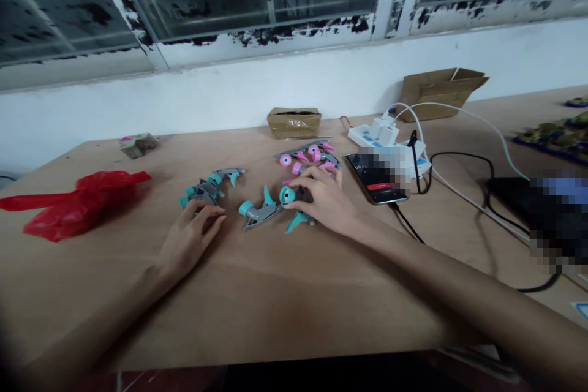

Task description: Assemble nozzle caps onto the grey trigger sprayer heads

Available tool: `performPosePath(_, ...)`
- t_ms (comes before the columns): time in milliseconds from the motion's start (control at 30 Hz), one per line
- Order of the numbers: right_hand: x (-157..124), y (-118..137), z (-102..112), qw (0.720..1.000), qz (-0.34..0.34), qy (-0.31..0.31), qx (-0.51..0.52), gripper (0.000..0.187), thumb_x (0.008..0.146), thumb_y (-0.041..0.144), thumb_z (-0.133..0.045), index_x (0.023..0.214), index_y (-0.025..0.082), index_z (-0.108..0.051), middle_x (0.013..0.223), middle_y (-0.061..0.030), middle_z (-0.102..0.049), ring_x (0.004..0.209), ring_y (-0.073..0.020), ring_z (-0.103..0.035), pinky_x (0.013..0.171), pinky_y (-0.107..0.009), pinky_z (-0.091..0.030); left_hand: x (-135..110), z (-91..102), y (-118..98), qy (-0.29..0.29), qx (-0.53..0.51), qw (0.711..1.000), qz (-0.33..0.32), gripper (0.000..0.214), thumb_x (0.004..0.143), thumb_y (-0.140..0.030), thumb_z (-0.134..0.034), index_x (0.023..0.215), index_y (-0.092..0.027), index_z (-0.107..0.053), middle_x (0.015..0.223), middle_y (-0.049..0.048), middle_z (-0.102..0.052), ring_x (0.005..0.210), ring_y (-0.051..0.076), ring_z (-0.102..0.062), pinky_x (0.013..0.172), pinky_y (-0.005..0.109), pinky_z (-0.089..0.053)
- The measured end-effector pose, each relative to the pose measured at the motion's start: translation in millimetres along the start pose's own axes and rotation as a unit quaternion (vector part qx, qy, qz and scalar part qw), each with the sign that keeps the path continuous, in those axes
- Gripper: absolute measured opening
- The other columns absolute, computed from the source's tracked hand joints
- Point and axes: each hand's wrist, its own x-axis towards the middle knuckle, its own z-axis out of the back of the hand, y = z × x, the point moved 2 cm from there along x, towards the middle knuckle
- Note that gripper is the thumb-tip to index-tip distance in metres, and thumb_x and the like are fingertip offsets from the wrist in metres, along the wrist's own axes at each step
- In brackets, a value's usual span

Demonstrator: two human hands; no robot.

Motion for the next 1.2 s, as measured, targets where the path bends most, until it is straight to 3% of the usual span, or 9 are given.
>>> performPosePath(133,-26.6,10.2,12.8,0.982,0.050,-0.024,0.180,0.030,0.079,0.039,-0.060,0.107,0.028,-0.057,0.107,-0.0033,-0.059,0.104,-0.0198,-0.054,0.091,-0.039,-0.041,5.1,18.9,-30.0,-0.014,-0.096,0.995,0.012,0.015,0.088,-0.028,-0.048,0.093,-0.019,-0.058,0.091,0.0037,-0.054,0.075,0.015,-0.058,0.076,0.031,-0.050)
performPosePath(200,-36.1,16.5,13.4,0.976,0.069,-0.034,0.203,0.031,0.079,0.037,-0.061,0.107,0.026,-0.057,0.107,-0.0043,-0.058,0.103,-0.0197,-0.054,0.090,-0.038,-0.043,8.5,27.4,-56.9,-0.001,-0.162,0.987,0.016,0.013,0.087,-0.028,-0.050,0.092,-0.020,-0.058,0.089,0.0022,-0.058,0.076,0.015,-0.059,0.075,0.030,-0.050)
performPosePath(267,-41.1,22.0,11.4,0.974,0.102,-0.047,0.197,0.031,0.078,0.035,-0.063,0.107,0.024,-0.057,0.109,-0.0060,-0.057,0.106,-0.0206,-0.053,0.092,-0.040,-0.043,13.5,28.6,-82.6,0.055,-0.251,0.966,0.030,0.015,0.086,-0.027,-0.051,0.098,-0.020,-0.057,0.097,0.0027,-0.061,0.081,0.015,-0.061,0.075,0.030,-0.051)
performPosePath(400,-42.4,26.0,6.7,0.971,0.131,-0.061,0.191,0.030,0.076,0.029,-0.065,0.104,0.022,-0.056,0.112,-0.0083,-0.056,0.108,-0.0219,-0.052,0.091,-0.041,-0.043,24.9,11.3,-109.2,0.193,-0.427,0.881,0.070,0.021,0.083,-0.022,-0.052,0.103,-0.017,-0.055,0.093,0.0041,-0.063,0.081,0.016,-0.062,0.071,0.030,-0.053)
performPosePath(533,-45.4,24.5,2.4,0.966,0.133,-0.044,0.216,0.032,0.075,0.025,-0.064,0.105,0.022,-0.054,0.108,-0.0080,-0.057,0.102,-0.0201,-0.055,0.087,-0.039,-0.047,28.2,-7.3,-105.5,0.290,-0.567,0.765,0.099,0.020,0.081,-0.021,-0.055,0.100,-0.015,-0.058,0.090,0.0030,-0.061,0.079,0.014,-0.061,0.069,0.029,-0.054)
performPosePath(600,-48.9,23.5,-0.3,0.962,0.142,-0.043,0.230,0.033,0.075,0.024,-0.064,0.107,0.022,-0.055,0.106,-0.0074,-0.058,0.101,-0.0196,-0.056,0.085,-0.039,-0.049,26.8,-11.7,-101.4,0.312,-0.596,0.733,0.103,0.020,0.080,-0.022,-0.058,0.099,-0.015,-0.060,0.091,0.0025,-0.060,0.080,0.013,-0.060,0.071,0.027,-0.054)
performPosePath(933,-62.0,23.0,-9.2,0.944,0.144,-0.050,0.291,0.034,0.075,0.020,-0.067,0.108,0.021,-0.059,0.104,-0.0072,-0.061,0.108,-0.0194,-0.054,0.089,-0.038,-0.050,14.3,-26.2,-98.1,0.340,-0.564,0.743,0.120,0.018,0.078,-0.023,-0.062,0.094,-0.014,-0.061,0.079,0.0006,-0.062,0.069,0.010,-0.057,0.065,0.022,-0.047)
performPosePath(1200,-62.6,23.7,-10.7,0.950,0.113,-0.018,0.290,0.036,0.075,0.024,-0.067,0.110,0.020,-0.060,0.105,-0.0072,-0.060,0.106,-0.0177,-0.055,0.089,-0.035,-0.050,13.2,-30.1,-103.0,0.327,-0.628,0.692,0.140,0.017,0.078,-0.020,-0.060,0.093,-0.012,-0.059,0.077,0.0000,-0.058,0.066,0.008,-0.054,0.061,0.020,-0.047)
